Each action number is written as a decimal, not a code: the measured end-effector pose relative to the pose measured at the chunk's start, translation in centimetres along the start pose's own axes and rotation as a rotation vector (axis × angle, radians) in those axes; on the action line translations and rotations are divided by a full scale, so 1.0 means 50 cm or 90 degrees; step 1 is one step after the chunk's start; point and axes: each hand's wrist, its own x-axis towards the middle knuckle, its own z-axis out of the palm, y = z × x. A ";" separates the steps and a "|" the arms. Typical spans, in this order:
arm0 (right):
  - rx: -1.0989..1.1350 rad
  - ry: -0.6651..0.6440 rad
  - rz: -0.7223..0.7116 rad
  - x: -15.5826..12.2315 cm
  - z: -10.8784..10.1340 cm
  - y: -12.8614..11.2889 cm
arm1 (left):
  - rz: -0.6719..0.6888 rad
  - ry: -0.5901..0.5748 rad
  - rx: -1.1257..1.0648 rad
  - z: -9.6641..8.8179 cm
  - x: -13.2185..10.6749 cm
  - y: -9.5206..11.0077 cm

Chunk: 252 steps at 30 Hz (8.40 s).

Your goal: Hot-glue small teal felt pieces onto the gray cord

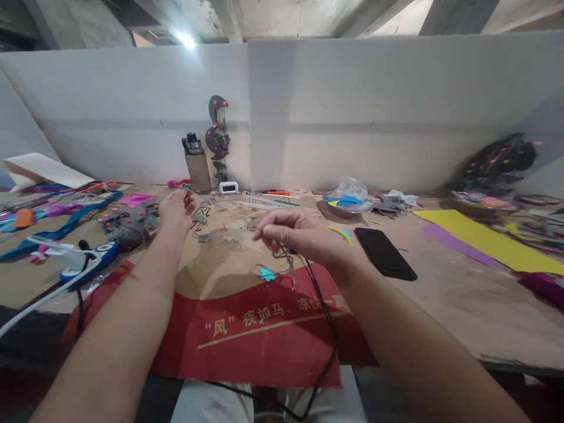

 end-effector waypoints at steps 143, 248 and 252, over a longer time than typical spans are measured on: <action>-0.395 0.528 -0.069 0.075 0.015 0.102 | 0.285 -0.435 0.352 0.068 -0.238 -0.005; -0.200 -0.257 -0.088 -0.008 0.011 -0.023 | -0.024 -0.067 -0.122 0.010 -0.026 0.001; -0.494 0.070 0.032 0.008 -0.023 0.024 | -0.003 -0.153 -0.069 0.022 -0.054 -0.003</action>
